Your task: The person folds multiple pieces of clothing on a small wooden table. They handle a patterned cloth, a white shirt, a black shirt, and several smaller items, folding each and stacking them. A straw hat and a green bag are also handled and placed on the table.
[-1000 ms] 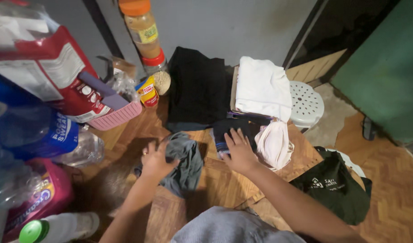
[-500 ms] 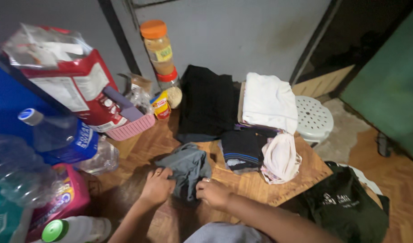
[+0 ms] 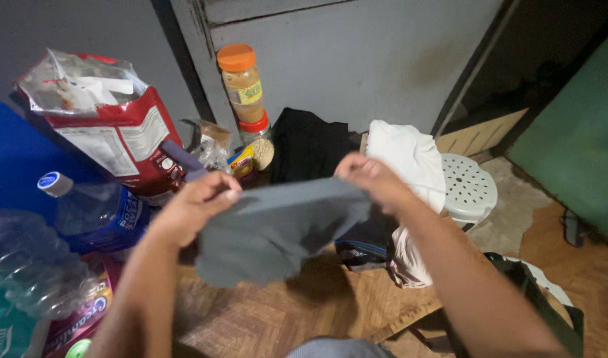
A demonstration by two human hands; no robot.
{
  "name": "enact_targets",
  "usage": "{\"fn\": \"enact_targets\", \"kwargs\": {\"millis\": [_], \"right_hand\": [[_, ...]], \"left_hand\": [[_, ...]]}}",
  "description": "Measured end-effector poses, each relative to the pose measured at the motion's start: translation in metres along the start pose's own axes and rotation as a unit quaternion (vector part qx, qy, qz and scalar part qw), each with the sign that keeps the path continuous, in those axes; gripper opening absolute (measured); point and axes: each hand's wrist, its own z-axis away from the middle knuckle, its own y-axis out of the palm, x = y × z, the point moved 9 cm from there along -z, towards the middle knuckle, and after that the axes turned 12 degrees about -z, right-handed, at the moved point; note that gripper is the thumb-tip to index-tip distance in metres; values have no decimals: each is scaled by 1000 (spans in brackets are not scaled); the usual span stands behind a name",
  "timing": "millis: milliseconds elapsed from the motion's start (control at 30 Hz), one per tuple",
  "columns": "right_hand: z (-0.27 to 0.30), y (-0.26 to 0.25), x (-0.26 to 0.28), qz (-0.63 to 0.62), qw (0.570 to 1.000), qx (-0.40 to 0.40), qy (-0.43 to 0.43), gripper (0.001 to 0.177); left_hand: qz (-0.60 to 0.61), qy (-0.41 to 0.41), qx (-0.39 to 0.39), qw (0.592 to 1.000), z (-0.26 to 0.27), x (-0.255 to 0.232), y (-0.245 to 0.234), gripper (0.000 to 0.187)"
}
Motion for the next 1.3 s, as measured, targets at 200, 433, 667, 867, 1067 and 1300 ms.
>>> {"fn": "enact_targets", "kwargs": {"millis": [200,433,667,867,1067,1300], "right_hand": [[17,-23,103,30,990,-135,35,7],[39,-33,163,210,939,-273,22,14],[23,140,132,408,879,167,-180,54],[7,108,108,310,943,116,-19,29],[13,115,138,296,933,181,-93,29],[2,133,116,428,888,168,-10,37]], "left_hand": [[-65,-84,-20,994,18,-40,-50,24],[-195,-129,-10,972,42,-63,-79,38],[-390,112,123,906,13,-140,45,21],[-171,46,118,977,-11,-118,39,24],[42,-27,76,996,-20,-90,23,26],[-222,165,118,954,-29,-139,66,36]]}}
